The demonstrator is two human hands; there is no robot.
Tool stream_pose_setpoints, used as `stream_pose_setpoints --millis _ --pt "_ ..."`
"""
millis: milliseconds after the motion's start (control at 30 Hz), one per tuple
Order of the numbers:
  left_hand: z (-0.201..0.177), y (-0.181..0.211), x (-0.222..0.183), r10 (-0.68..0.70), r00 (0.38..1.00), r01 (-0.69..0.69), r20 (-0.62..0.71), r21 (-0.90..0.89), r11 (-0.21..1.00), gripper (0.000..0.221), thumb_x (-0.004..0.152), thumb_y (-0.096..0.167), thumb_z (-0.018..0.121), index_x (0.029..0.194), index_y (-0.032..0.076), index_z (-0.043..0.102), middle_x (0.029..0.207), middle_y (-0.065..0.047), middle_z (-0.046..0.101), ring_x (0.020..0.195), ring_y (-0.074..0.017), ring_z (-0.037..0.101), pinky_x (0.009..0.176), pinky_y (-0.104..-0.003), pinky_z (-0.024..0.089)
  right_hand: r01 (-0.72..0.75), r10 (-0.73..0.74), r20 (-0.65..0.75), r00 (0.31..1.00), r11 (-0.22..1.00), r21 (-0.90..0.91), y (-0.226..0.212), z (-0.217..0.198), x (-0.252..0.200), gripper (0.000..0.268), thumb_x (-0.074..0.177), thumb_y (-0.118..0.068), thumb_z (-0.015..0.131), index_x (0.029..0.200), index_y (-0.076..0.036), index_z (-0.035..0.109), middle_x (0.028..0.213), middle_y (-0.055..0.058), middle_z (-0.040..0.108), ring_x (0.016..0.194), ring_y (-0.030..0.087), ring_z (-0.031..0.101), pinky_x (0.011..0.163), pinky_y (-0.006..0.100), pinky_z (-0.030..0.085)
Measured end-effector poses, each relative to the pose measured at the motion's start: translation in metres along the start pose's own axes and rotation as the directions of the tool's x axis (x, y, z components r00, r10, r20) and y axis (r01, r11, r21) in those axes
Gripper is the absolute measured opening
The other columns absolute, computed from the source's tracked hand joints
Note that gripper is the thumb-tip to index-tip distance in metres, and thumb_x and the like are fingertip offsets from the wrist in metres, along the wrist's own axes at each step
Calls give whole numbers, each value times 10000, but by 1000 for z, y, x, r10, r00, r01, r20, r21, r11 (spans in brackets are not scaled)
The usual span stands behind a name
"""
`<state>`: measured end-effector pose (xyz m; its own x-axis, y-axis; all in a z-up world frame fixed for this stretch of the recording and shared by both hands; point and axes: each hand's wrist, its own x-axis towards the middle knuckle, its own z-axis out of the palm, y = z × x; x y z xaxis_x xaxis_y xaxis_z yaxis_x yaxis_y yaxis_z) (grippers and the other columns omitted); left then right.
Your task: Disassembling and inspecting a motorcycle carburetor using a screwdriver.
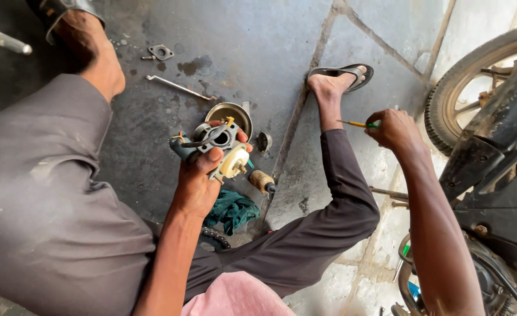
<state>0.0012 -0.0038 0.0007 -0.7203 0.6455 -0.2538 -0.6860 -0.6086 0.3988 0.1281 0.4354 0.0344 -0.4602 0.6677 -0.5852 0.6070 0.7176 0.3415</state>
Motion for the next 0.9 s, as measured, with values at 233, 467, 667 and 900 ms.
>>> stream_pose_setpoints --millis 233,467,667,900 --pt "-5 -5 2 -8 1000 8 -6 2 1000 607 817 373 888 1284 78 637 1154 -162 712 1053 -292 727 938 -427 598 -116 84 133 988 960 255 -5 -16 -2 342 1028 -401 648 1270 -178 742 886 91 805 649 163 673 622 339 564" --pt "-4 -11 3 7 1000 -7 0 44 999 578 826 388 876 1277 108 648 1159 -152 726 1078 -279 740 953 -426 617 -245 197 261 945 955 168 5 -21 3 332 1010 -382 655 1256 -189 768 921 67 835 659 168 580 609 352 514" --pt "-4 -4 0 6 1000 -6 -12 -16 1000 548 845 356 878 1287 127 648 1155 -139 717 1074 -285 726 964 -426 588 -38 37 10 999 997 68 -57 -81 -81 388 992 -497 657 1282 -257 751 911 62 811 743 134 711 695 362 567" --pt "-6 -4 6 7 999 -8 -35 -32 999 601 841 373 865 1306 88 610 1162 -146 715 1080 -284 724 957 -428 588 506 -373 -356 857 741 441 -84 -76 -237 301 872 -188 727 1164 -124 759 940 58 773 547 76 597 416 262 433"
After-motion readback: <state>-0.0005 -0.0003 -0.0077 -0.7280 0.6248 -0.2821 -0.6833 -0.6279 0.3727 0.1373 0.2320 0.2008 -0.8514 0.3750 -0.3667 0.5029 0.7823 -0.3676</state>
